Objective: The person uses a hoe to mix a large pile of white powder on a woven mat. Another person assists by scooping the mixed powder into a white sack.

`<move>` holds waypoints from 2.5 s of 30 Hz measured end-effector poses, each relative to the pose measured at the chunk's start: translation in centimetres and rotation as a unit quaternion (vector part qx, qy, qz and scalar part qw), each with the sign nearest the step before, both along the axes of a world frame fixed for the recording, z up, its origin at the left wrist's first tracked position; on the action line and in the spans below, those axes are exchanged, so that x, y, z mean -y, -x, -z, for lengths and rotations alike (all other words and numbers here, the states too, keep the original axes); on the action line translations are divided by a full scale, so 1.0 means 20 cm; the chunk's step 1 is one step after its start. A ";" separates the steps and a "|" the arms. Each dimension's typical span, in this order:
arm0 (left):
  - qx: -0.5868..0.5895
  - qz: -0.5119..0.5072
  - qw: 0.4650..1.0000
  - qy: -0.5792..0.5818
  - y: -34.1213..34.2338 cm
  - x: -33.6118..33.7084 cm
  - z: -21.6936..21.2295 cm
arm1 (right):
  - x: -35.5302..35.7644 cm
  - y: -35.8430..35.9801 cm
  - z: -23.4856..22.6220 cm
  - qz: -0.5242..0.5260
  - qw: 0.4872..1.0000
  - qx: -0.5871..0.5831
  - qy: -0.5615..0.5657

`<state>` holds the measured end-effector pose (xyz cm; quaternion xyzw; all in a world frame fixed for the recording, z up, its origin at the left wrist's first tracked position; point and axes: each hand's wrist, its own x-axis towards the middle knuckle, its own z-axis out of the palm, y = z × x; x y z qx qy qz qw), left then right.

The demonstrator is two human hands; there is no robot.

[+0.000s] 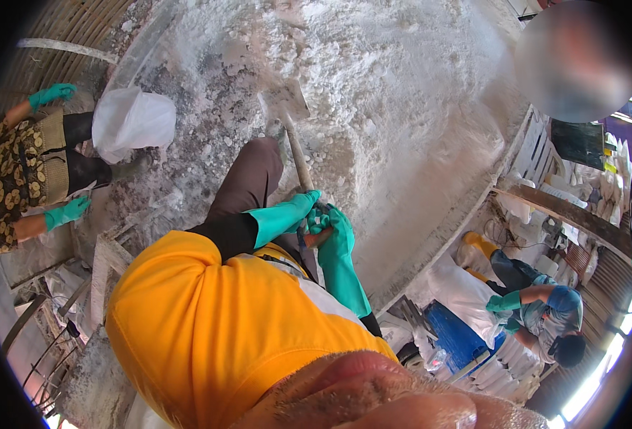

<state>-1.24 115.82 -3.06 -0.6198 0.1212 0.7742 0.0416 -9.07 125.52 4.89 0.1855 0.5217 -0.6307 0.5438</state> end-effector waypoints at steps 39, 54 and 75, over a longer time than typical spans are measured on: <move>0.085 0.053 0.994 0.035 -0.34 -0.22 1.16 | -0.09 -0.29 0.90 -0.036 0.996 0.037 -0.075; 0.219 0.111 0.968 0.045 -0.20 -0.01 1.22 | -0.08 -0.23 1.27 -0.020 0.988 0.150 -0.015; 0.145 0.061 0.987 -0.012 -0.39 0.07 1.65 | 0.04 -0.40 1.60 0.018 0.994 0.066 -0.090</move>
